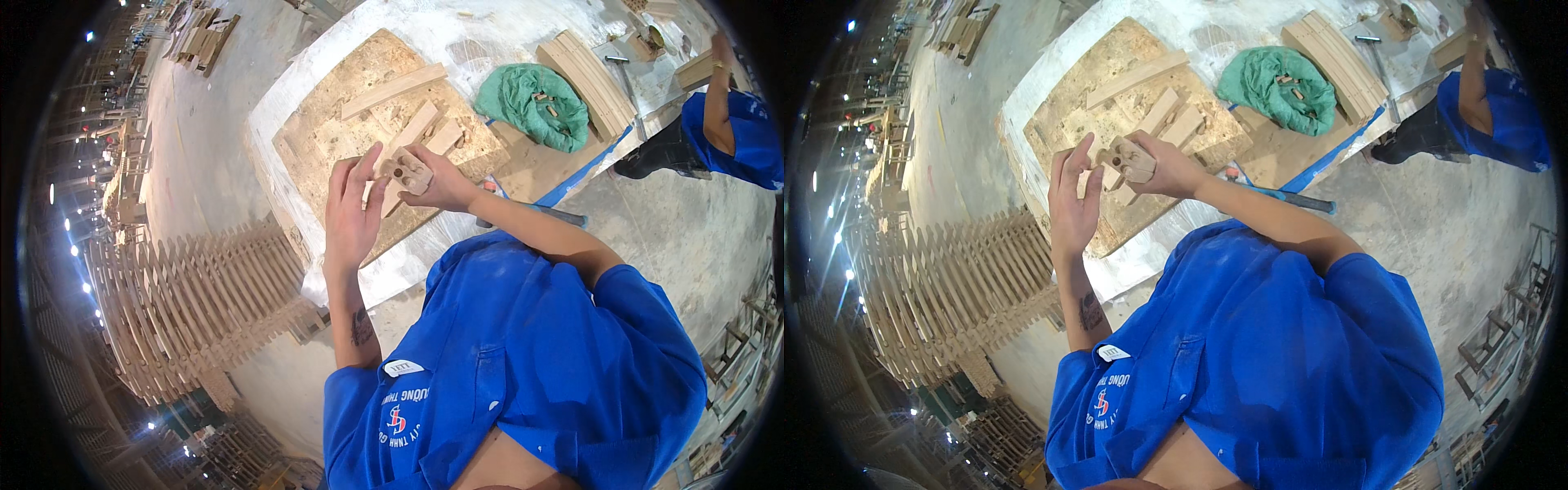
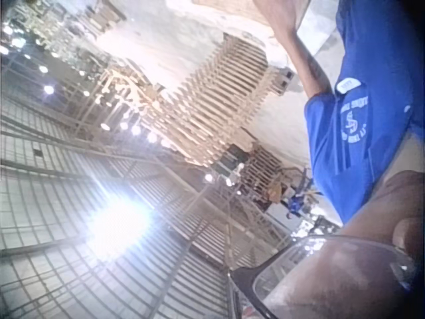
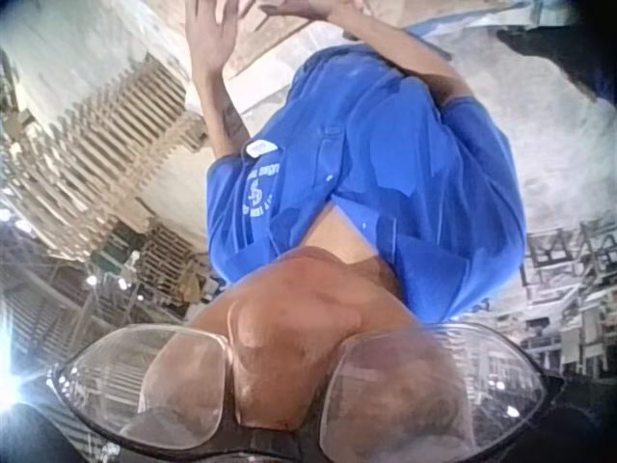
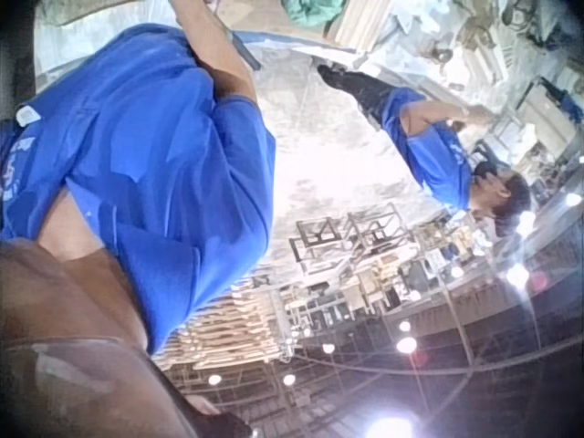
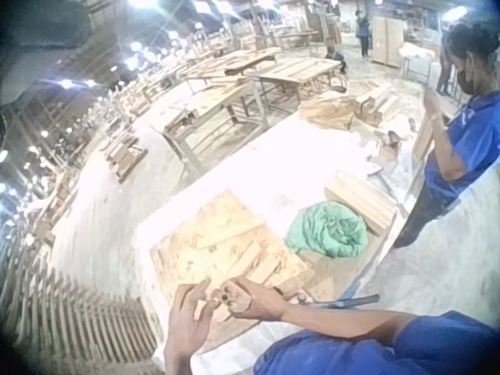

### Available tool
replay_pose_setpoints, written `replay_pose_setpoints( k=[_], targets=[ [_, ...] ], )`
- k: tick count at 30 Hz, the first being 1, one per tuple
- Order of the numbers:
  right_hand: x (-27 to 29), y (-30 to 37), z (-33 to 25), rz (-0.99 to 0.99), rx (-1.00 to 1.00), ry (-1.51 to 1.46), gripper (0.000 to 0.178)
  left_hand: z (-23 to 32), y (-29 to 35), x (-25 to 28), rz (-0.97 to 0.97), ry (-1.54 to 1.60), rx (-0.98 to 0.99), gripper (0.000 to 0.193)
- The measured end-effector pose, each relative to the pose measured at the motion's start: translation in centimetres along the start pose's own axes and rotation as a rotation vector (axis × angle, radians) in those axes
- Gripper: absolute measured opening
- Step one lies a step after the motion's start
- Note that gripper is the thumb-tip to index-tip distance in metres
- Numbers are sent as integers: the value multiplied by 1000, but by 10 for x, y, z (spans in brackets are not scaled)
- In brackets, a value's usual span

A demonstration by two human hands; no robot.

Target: The person assembles small wooden components by inserting dowels into pre-drilled holes and tapping them with a hammer. They repeatedly pick up pieces, align them, and secure the joints on a workbench in a workshop.

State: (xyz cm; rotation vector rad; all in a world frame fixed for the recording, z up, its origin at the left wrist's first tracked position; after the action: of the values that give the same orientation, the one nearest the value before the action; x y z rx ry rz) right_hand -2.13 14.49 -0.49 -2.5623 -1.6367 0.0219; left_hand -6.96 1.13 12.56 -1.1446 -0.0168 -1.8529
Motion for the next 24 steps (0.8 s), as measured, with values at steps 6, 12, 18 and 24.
replay_pose_setpoints(
  k=[6, 12, 18, 24],
  targets=[
    [-4, 0, 3, -3, 73, 47, 68, -19, 9, 6, 95, 308, 196, 29],
    [-7, -3, 3, -36, 46, 1, 64, 5, 3, 5, 102, -37, 56, 17],
    [-11, -2, -1, -30, 85, 66, 63, 23, -8, 17, -62, -295, -358, 21],
    [-14, -3, 5, -67, 127, -60, 64, 40, -15, 20, -271, -480, -445, 27]
  ],
)
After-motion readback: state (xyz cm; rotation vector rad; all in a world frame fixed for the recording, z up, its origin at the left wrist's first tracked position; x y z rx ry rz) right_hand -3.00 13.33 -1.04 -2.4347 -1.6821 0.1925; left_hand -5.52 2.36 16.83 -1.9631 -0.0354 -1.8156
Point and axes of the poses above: each hand's wrist, its own y-axis away from the middle knuckle, its own x-axis out of the back of the hand, z = x × y, the point moved 4 cm from there along -y, towards the middle knuckle, and after that the axes turned 14 degrees about z, right-handed, at the moved point
